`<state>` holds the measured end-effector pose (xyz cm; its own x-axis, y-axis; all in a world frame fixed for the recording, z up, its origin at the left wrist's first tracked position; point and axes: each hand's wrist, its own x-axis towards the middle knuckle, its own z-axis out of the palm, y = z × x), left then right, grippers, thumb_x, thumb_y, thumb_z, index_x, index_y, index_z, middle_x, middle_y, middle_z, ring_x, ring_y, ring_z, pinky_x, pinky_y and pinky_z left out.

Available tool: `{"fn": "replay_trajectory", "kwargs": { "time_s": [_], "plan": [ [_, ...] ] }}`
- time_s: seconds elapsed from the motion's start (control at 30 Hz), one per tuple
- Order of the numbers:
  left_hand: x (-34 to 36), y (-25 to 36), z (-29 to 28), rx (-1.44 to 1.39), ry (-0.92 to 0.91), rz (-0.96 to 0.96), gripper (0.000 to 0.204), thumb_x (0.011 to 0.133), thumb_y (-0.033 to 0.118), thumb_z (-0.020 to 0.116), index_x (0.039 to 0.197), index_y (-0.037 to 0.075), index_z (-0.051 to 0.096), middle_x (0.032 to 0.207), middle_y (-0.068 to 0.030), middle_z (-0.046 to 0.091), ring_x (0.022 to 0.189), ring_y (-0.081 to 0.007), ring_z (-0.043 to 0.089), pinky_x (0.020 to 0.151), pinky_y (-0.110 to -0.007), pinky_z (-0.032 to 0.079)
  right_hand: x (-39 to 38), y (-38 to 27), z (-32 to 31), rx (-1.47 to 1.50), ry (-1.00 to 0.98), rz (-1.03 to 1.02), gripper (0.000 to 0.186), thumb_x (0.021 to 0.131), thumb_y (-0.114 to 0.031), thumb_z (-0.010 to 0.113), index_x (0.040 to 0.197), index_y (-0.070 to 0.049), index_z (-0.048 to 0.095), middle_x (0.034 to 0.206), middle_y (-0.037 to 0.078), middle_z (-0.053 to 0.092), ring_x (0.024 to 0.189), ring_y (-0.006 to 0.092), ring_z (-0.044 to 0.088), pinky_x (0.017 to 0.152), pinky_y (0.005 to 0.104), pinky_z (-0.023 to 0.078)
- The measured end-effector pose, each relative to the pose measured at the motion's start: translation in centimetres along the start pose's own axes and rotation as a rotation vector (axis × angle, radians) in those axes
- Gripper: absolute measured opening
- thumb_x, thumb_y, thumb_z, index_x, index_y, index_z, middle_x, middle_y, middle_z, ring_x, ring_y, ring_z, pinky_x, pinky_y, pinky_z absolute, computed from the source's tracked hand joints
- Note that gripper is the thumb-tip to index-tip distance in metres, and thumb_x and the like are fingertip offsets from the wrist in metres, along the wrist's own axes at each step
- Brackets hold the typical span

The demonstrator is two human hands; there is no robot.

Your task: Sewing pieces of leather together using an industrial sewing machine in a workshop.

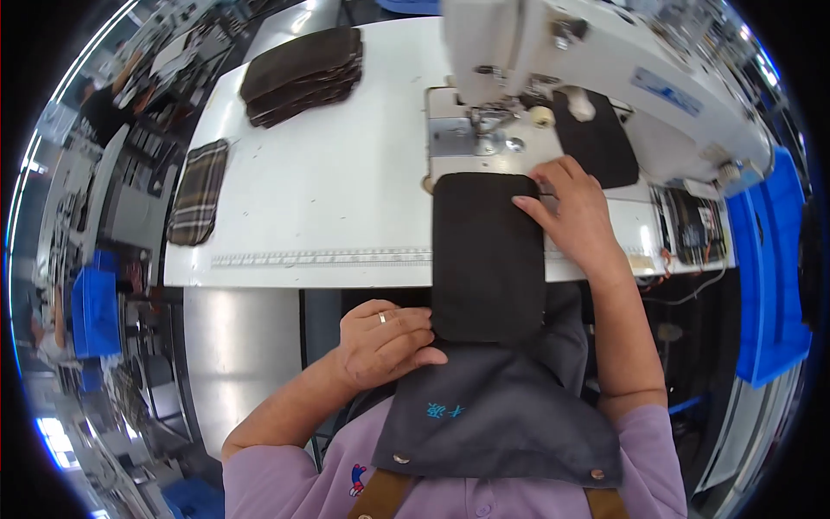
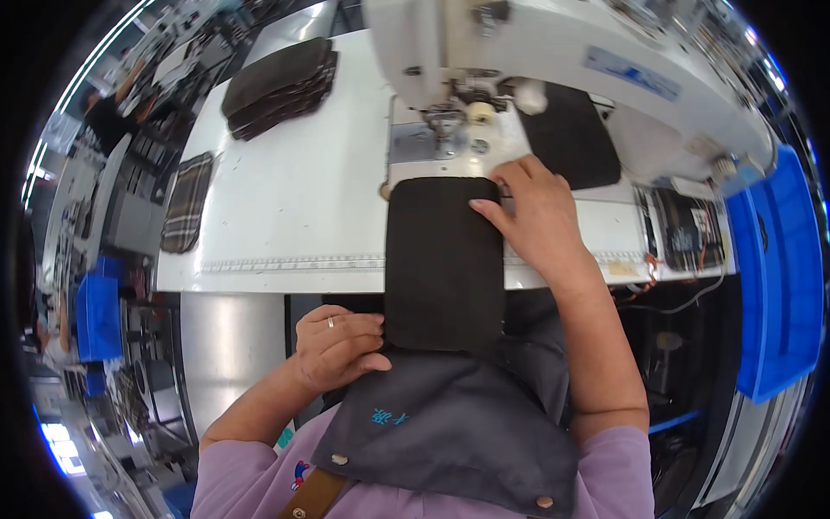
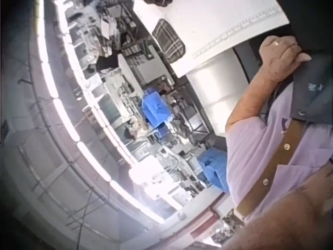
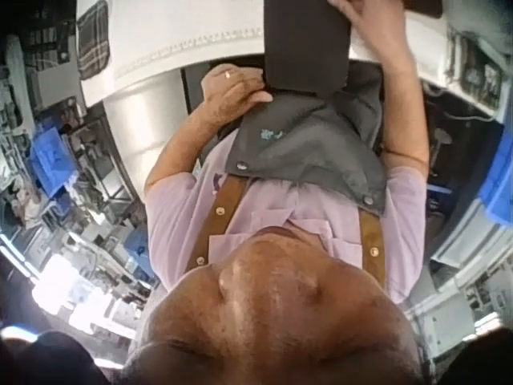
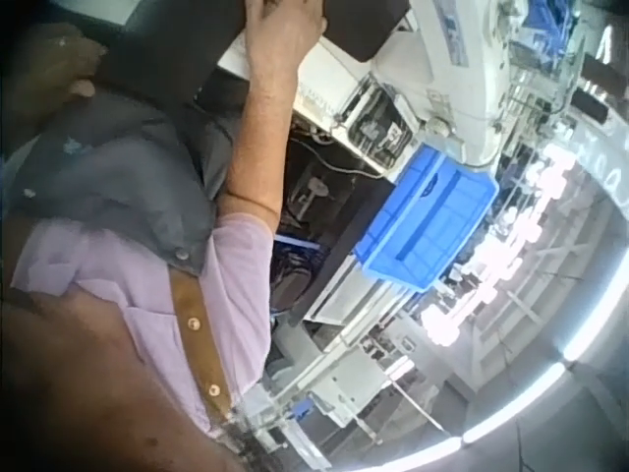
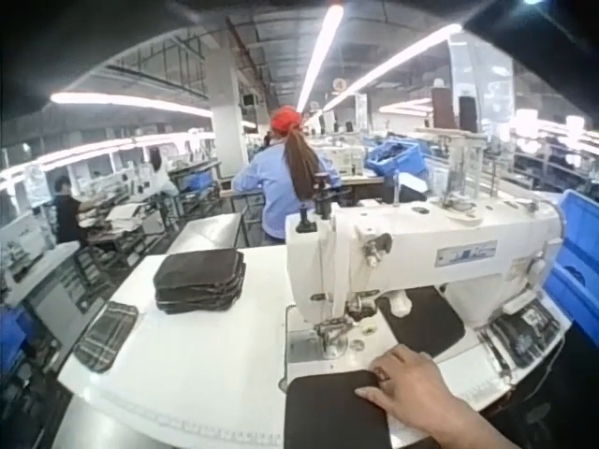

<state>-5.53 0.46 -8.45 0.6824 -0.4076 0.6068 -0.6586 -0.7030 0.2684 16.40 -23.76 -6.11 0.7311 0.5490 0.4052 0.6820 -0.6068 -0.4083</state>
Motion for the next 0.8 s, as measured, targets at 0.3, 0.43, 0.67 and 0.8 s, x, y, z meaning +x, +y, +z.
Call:
{"fn": "replay_trajectory", "kwargs": {
  "time_s": [0.3,0.43,0.67,0.8],
  "plan": [
    [-2.0,0.6,3.2,-1.038,-0.177,-1.004,0.038,0.091,0.027,0.084,0.106,-0.006,0.073,0.087,-0.0113,0.077,0.083,-0.0125,0.074,0.073,-0.028,0.059,0.8,-0.4,1.8,0.497,-0.045,0.284,0.026,0.098,-0.016,0.074,0.085,-0.003,0.056,0.067,-0.006,0.047,0.064,0.0014,0.039,0.056,0.0231,0.033],
    [-3.3,-0.2,3.0,-1.137,-0.029,-0.939,0.017,0.097,0.014,0.078,0.103,-0.001,0.074,0.088,-0.0035,0.077,0.079,-0.0046,0.069,0.069,-0.023,0.054,1.4,-0.9,1.7,0.653,-0.093,0.438,0.024,0.1,-0.021,0.075,0.087,-0.006,0.06,0.064,-0.007,0.051,0.053,-0.0007,0.038,0.048,0.0201,0.028],
    [-2.5,-4.3,-10.7,-0.424,0.06,-0.978,0.016,0.089,0.009,0.081,0.104,0.004,0.077,0.091,-0.0045,0.079,0.079,-0.0073,0.073,0.071,-0.024,0.053,0.7,0.2,2.0,0.702,-0.049,0.455,0.024,0.101,-0.025,0.074,0.094,-0.004,0.064,0.068,-0.006,0.055,0.051,0.0004,0.04,0.048,0.0197,0.031],
    [-8.7,-12.4,-16.7,0.668,0.241,-0.862,0.03,0.083,0.017,0.083,0.107,0.0,0.075,0.106,-0.0124,0.078,0.099,-0.0299,0.074,0.09,-0.04,0.057,0.6,0.3,1.7,0.788,-0.093,0.459,0.019,0.101,-0.019,0.073,0.106,-0.001,0.067,0.076,-0.004,0.063,0.057,0.0006,0.045,0.053,0.0188,0.036]
  ]
}}
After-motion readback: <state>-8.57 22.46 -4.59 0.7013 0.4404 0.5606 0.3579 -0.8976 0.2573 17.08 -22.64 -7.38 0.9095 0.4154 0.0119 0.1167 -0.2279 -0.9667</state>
